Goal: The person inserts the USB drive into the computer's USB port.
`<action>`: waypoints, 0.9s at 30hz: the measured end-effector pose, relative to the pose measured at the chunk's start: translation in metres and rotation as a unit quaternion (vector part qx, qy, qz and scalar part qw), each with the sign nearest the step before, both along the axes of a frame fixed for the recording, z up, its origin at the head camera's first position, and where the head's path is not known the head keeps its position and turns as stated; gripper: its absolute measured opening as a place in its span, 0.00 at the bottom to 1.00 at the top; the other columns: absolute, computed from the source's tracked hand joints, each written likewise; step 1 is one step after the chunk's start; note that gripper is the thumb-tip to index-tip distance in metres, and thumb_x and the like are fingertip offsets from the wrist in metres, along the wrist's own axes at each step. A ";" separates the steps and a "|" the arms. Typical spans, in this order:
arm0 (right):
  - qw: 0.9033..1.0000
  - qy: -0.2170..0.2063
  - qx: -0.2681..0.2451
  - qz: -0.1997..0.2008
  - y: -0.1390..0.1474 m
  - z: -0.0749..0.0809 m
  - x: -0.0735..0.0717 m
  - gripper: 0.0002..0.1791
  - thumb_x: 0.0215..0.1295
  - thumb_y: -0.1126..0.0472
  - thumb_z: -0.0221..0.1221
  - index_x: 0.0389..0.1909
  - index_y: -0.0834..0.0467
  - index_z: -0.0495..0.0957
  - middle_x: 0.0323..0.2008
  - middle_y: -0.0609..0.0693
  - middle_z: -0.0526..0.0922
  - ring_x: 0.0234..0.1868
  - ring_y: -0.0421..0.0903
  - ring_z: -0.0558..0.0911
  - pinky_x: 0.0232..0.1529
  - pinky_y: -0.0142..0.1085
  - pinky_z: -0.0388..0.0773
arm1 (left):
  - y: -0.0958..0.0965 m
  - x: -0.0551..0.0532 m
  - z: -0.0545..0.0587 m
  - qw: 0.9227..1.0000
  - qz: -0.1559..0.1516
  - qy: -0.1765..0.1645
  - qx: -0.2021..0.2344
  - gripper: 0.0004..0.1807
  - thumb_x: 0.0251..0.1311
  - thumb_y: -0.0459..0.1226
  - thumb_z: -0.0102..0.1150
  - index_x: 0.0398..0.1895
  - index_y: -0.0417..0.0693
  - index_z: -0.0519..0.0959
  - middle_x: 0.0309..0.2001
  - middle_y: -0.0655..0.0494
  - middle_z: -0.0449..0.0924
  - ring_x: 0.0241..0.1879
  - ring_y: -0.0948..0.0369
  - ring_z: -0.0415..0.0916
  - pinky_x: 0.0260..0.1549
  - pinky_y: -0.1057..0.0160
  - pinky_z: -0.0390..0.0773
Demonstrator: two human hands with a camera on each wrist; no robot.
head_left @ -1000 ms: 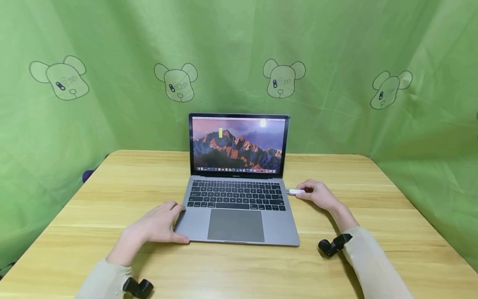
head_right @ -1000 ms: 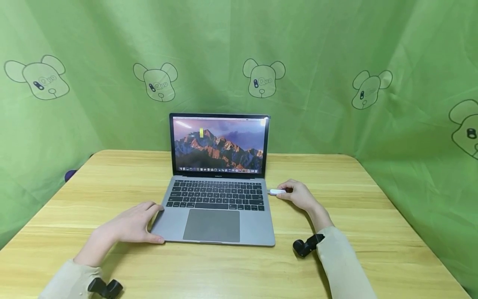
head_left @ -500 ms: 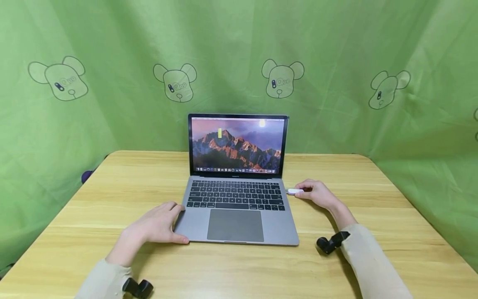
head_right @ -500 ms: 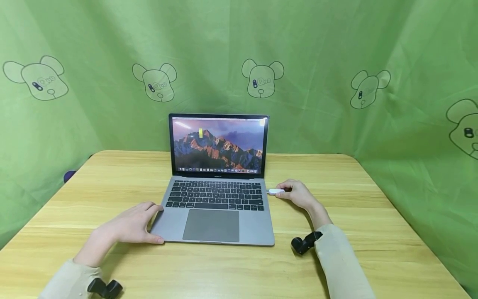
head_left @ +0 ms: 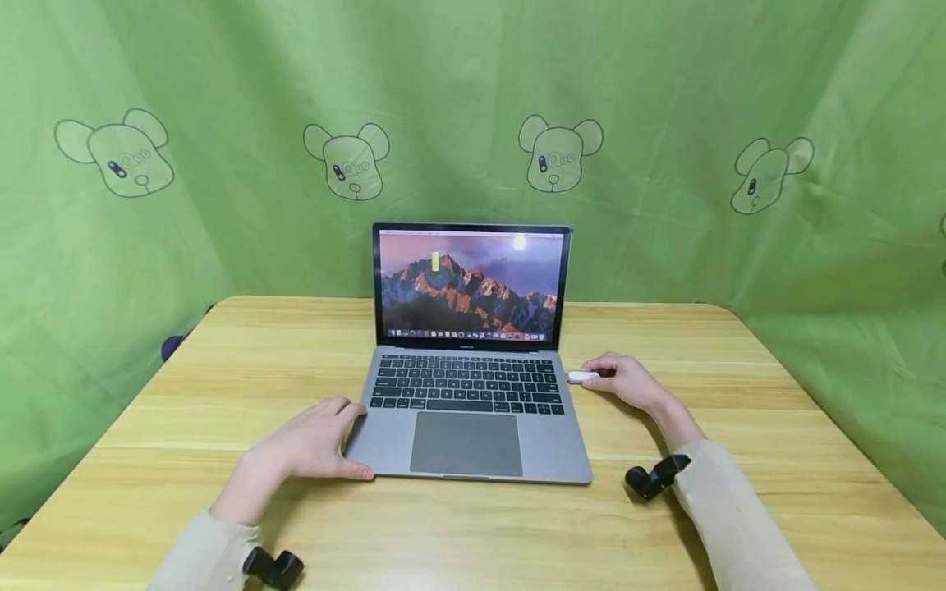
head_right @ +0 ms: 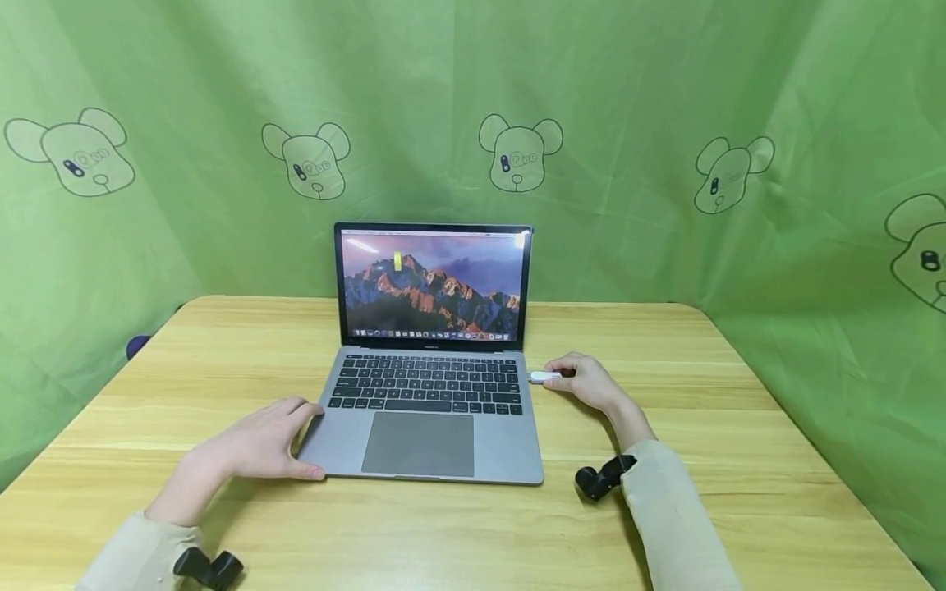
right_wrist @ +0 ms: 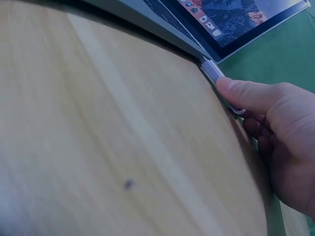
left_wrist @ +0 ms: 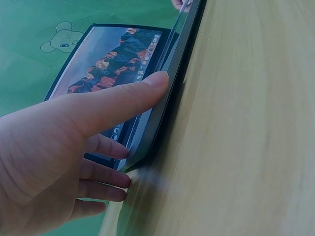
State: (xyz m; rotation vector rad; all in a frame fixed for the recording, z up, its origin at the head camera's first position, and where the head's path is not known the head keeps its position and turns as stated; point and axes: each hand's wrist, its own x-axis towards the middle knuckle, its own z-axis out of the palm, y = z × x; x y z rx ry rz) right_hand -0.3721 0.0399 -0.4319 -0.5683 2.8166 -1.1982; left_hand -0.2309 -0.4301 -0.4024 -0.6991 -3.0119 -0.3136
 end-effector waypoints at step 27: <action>1.000 0.002 -0.008 0.017 -0.004 0.001 -0.001 0.13 0.57 0.64 0.63 0.41 0.67 0.79 0.34 0.54 0.75 0.36 0.48 0.68 0.36 0.36 0.65 | 0.000 0.000 0.003 1.000 -0.004 -0.003 -0.004 0.53 0.34 0.70 0.62 0.56 0.39 0.70 0.44 0.50 0.73 0.42 0.54 0.72 0.46 0.52 0.74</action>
